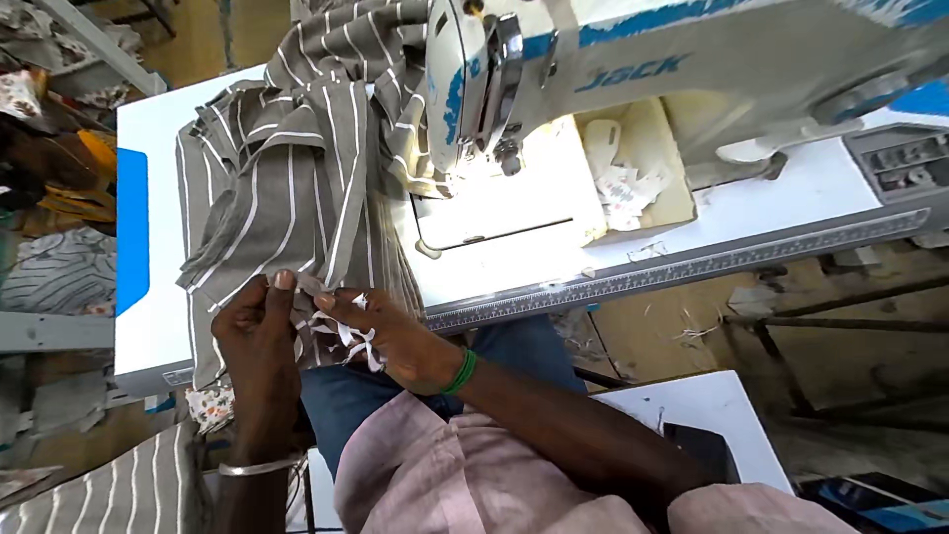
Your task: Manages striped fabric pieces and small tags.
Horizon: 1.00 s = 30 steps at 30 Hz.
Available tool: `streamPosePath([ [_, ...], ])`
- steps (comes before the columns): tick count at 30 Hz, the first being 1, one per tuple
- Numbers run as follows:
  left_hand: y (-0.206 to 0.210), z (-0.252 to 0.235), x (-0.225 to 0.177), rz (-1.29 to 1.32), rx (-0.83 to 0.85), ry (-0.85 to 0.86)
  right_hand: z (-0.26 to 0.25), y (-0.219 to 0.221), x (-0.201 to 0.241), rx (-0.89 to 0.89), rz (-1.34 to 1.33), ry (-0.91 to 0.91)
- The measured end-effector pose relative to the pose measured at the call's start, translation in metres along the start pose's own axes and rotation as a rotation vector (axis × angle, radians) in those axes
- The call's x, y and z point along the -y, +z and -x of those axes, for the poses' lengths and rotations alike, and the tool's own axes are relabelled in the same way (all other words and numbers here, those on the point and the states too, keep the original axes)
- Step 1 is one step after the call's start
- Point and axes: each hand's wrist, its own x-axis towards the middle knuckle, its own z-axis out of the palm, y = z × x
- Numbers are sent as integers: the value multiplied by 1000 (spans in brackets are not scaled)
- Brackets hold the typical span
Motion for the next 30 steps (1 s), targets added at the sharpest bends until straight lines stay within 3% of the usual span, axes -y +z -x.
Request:
streamPosePath([
  [2,-5,-13,9,-193,-21,61,40,20,0,125,317,-228],
  [5,-48,-48,33,-364,-134,-35,101,42,-9,420,586,-517],
  [8,-70,-76,25,-386,-151,-21,105,-15,3,152,507,-237],
  [11,-95,-66,33,-512,-439,150,108,-65,30,-184,277,-61],
  [12,-87,-49,27,-587,-378,255,109,-77,34,-232,221,-68],
  [16,-22,23,30,-643,431,504,106,-104,35,-236,113,-135],
  [18,-6,38,48,-619,521,546,101,-100,30,-196,51,-113],
  [24,-16,39,49,-403,354,322,102,-71,18,-76,36,-74],
  [28,-19,26,31,55,-1,-38,89,-51,12,-74,139,-45],
  [30,-23,21,24,152,-85,-133,71,-33,8,-103,169,-1],
])
